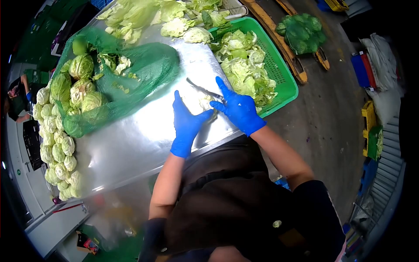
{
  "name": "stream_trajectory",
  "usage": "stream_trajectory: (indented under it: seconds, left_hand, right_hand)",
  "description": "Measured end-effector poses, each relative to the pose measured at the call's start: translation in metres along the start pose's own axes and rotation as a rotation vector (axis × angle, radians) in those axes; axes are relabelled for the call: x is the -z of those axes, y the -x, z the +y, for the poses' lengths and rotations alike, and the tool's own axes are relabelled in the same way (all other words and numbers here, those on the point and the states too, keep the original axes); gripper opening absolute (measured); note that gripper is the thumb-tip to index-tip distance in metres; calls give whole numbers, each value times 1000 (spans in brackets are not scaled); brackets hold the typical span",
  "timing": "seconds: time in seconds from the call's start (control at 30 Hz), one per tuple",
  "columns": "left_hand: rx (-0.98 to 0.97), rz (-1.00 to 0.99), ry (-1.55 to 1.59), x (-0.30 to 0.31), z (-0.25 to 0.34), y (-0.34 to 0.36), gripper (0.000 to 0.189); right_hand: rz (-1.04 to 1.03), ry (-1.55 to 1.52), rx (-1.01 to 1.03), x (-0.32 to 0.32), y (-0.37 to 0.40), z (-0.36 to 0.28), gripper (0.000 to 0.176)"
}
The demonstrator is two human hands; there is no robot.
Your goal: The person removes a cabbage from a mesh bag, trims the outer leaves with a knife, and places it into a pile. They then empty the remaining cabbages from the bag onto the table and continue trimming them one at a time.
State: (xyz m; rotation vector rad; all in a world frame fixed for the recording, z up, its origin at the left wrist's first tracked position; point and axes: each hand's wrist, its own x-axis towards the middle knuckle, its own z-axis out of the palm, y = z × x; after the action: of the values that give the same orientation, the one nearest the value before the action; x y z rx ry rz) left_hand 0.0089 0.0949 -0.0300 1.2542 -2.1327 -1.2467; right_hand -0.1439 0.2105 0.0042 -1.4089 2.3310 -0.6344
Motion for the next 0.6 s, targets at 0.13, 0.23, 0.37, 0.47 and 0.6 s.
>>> stream_trajectory:
  seconds: [0.13,0.23,0.37,0.47,0.6]
  left_hand:
    - [72,-56,36,-7,-3,-19,132]
    - [108,-85,-40,-11,-7,-28,131]
    - [74,-75,-121,-8,-1,-28,129]
    - [48,-108,-150,-7,11,-21,126]
    - [-84,-82,-233,-18,22,-7,125]
  right_hand:
    - [129,47,223,1,13,-4,58]
    - [144,150,243,-4,12,0,55]
    - [115,203,217,-1,4,5,57]
    - [110,173,198,-3,1,10,56]
    - [44,15,109,-3,-5,14,55]
